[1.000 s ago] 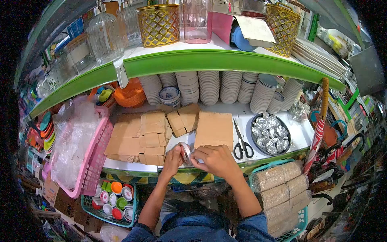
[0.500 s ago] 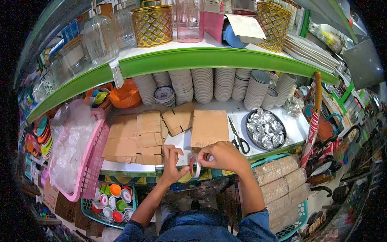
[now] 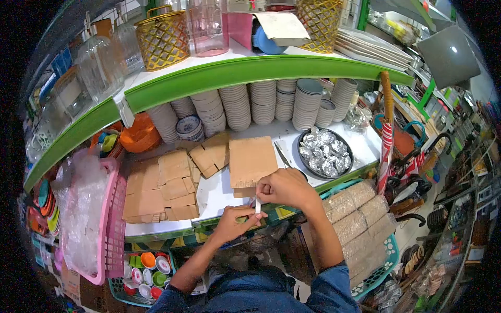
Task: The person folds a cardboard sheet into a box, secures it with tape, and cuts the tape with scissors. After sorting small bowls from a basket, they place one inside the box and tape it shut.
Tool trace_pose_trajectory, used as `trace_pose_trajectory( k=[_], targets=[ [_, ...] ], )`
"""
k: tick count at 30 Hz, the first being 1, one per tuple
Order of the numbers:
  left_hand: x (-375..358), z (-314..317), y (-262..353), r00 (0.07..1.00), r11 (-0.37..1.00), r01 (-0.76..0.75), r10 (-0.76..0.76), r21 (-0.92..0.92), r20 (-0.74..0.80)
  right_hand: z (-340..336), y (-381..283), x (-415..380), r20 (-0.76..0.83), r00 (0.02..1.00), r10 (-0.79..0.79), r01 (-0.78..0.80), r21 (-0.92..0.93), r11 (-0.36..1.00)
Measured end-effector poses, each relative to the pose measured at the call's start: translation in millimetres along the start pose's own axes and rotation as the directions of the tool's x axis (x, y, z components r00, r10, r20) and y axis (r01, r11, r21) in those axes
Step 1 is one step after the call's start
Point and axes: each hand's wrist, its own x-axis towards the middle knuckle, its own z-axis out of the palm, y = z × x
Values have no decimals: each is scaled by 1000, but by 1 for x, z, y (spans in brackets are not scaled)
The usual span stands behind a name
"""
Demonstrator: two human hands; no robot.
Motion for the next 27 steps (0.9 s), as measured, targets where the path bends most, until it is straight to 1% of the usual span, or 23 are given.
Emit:
trace_pose_trajectory(
  k=[2, 3, 5, 6, 8, 12, 14, 18, 20, 24, 26, 27],
  targets=[
    [3, 8, 3, 992, 988, 104, -112, -116, -61, 1, -1, -1, -75, 996, -55, 46, -118, 992],
    [5, 12, 2, 993, 988, 102, -108, -117, -54, 1, -2, -2, -79, 996, -48, 39, -119, 992],
    [7, 18, -1, 979, 957, 148, -177, -249, -101, 2, -1, -3, -144, 988, -59, 41, -124, 991],
    [8, 20, 0, 980, 957, 148, -177, -249, -97, 3, 0, -3, -146, 988, -56, 38, -123, 992],
    [11, 23, 4, 966, 932, 174, -225, -319, -130, 6, 3, -3, -196, 978, -69, 41, -140, 989],
    [15, 27, 5, 959, 921, 177, -240, -347, -149, 5, 1, -2, -235, 966, -111, 67, -190, 979],
    [18, 28, 6, 943, 863, 197, -296, -466, -150, 7, 1, 0, -257, 962, -93, 37, -215, 976],
    [19, 28, 4, 929, 853, 208, -326, -479, -176, 8, -2, 4, -255, 956, -144, 69, -285, 956],
    [20, 28, 2, 906, 779, 237, -392, -581, -156, 6, -5, 6, -258, 955, -146, 43, -367, 929],
    [21, 31, -2, 892, 744, 218, -415, -632, -180, 7, -3, 8, -274, 951, -144, 31, -379, 925],
    [22, 31, -9, 882, 765, 196, -411, -613, -231, 5, 2, 10, -270, 958, -96, 9, -307, 952],
    [23, 31, -7, 881, 766, 195, -411, -612, -233, 5, 3, 11, -270, 958, -98, 11, -307, 952]
  ],
)
